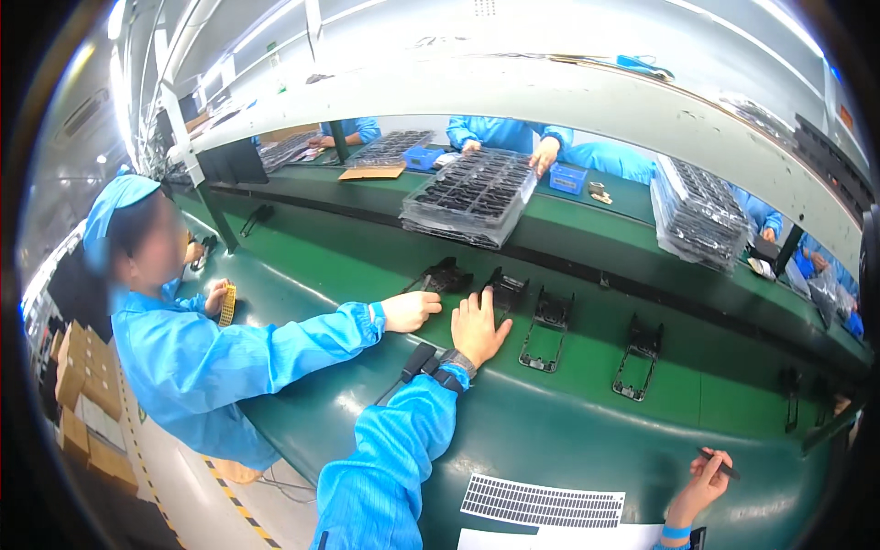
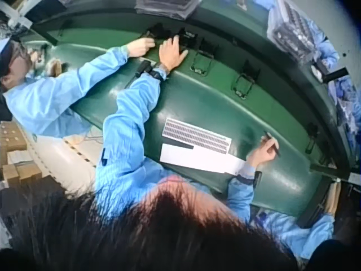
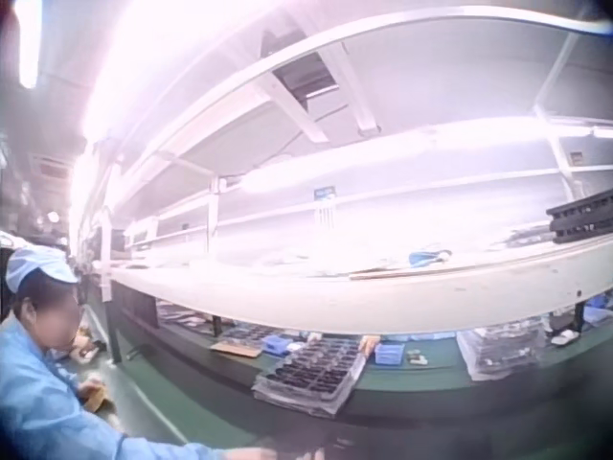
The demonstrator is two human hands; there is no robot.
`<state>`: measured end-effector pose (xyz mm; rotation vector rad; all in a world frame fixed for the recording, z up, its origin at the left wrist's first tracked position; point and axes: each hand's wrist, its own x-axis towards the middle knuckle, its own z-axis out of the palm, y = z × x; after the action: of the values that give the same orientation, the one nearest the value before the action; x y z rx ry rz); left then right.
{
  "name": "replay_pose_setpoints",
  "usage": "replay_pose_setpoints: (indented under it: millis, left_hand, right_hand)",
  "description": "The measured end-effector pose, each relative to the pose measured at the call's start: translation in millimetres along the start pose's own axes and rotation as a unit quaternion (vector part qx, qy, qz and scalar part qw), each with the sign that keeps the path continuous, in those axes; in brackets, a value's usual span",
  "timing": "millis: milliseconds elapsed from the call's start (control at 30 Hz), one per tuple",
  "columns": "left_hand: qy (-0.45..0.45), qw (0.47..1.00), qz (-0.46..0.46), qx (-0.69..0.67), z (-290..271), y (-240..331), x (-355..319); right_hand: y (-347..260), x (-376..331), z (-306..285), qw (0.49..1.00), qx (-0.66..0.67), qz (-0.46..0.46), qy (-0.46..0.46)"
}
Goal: Using tweezers to apply small labels and components to a black plastic device housing in a factory setting.
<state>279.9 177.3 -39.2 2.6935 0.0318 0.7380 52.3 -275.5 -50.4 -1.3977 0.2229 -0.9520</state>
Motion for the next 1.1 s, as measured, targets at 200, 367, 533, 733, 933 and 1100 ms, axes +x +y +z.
replay_pose_setpoints:
  millis: [200, 367, 533, 733, 933, 1100]
  left_hand:
    - [0.110, 0.979, 0.042, 0.164, -48.1, -37.0, 59.2]
    - [-0.194, 0.945, -0.106, 0.242, -37.6, -114.1, 105.6]
    - [-0.046, 0.979, -0.090, 0.178, -73.2, -148.3, 113.8]
    - [-0.068, 0.984, 0.141, -0.089, -157.5, 6.4, 26.5]
    - [-0.250, 0.967, 0.053, 0.009, -190.0, 15.1, -131.4]
    - [-0.156, 0.980, 0.121, 0.036, -192.3, 28.5, -123.2]
  right_hand:
    - [-4.2, 4.2, 1.9, 0.999, -0.032, -0.012, 0.007]
    - [9.0, 2.8, -13.4, 0.999, -0.035, 0.005, 0.013]
    - [3.5, -3.6, -4.2, 1.000, 0.005, -0.004, -0.004]
    - [-14.0, -5.1, -4.9, 0.999, 0.038, 0.017, 0.011]
    - [-15.1, -10.3, -1.7, 0.998, 0.049, 0.025, -0.019]
    - [-19.3, -12.2, -1.8, 0.997, 0.046, 0.027, -0.052]
